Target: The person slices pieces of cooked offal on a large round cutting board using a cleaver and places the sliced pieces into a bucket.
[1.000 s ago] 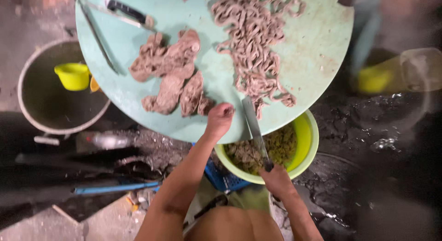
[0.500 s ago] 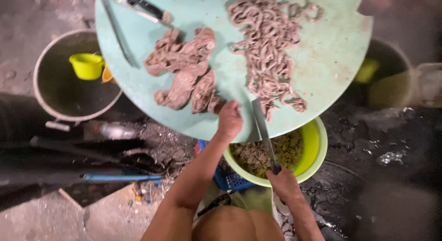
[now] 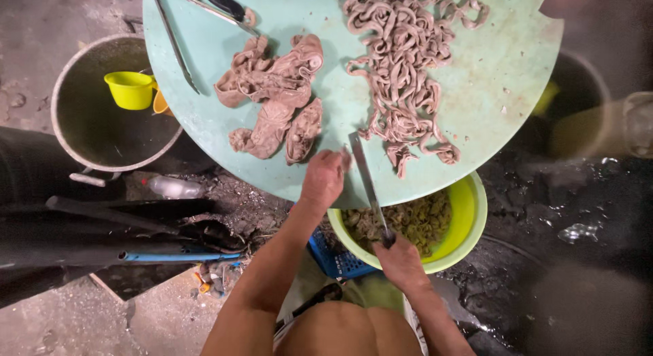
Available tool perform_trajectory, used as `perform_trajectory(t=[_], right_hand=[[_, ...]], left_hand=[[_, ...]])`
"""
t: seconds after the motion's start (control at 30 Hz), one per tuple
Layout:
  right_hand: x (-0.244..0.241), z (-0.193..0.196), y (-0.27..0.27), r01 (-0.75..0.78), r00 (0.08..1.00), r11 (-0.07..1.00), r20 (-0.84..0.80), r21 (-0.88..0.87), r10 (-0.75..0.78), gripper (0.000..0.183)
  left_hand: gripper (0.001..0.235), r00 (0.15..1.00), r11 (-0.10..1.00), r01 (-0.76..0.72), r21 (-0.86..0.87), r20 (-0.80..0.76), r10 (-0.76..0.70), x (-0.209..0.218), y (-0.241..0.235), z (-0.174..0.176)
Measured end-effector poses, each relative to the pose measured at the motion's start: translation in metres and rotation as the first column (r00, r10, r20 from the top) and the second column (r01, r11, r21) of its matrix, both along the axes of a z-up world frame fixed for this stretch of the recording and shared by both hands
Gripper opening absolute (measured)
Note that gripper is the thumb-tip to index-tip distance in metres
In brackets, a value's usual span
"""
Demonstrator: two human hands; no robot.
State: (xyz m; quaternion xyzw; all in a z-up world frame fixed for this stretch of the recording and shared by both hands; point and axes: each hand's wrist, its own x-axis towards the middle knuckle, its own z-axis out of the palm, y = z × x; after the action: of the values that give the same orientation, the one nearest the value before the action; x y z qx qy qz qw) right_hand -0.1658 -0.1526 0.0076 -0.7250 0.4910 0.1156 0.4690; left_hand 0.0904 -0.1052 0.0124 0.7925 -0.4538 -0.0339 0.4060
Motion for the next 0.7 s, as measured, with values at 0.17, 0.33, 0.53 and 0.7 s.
perform_trajectory(t=[0.17, 0.33, 0.53, 0.7], right_hand=[[0.001, 0.002, 0.005, -0.06, 0.998, 0.996, -0.027, -0.068, 0.058, 0.047], [0.003, 0.013, 0.006, -0.067, 0.982, 0.997, -0.181, -0.038, 0.059, 0.046], [0.002, 0.003, -0.002, -0.113, 0.957, 0.991, -0.276, -0.075, 0.088, 0.045], [0.008, -0.006, -0.012, -0.177, 0.961, 0.984, -0.22, -0.02, 0.168, 0.043]], left_hand=[[0.016, 0.999, 0.998, 0.042, -0.054, 0.026, -0.041, -0.014, 0.005, -0.002], [0.022, 0.996, 0.999, 0.033, -0.007, 0.08, -0.032, -0.011, 0.0, 0.004], [0.028, 0.997, 0.999, 0.021, 0.046, 0.075, -0.025, -0.013, 0.0, -0.001], [0.021, 0.996, 0.993, 0.075, 0.093, 0.045, -0.079, -0.007, 0.001, -0.012]])
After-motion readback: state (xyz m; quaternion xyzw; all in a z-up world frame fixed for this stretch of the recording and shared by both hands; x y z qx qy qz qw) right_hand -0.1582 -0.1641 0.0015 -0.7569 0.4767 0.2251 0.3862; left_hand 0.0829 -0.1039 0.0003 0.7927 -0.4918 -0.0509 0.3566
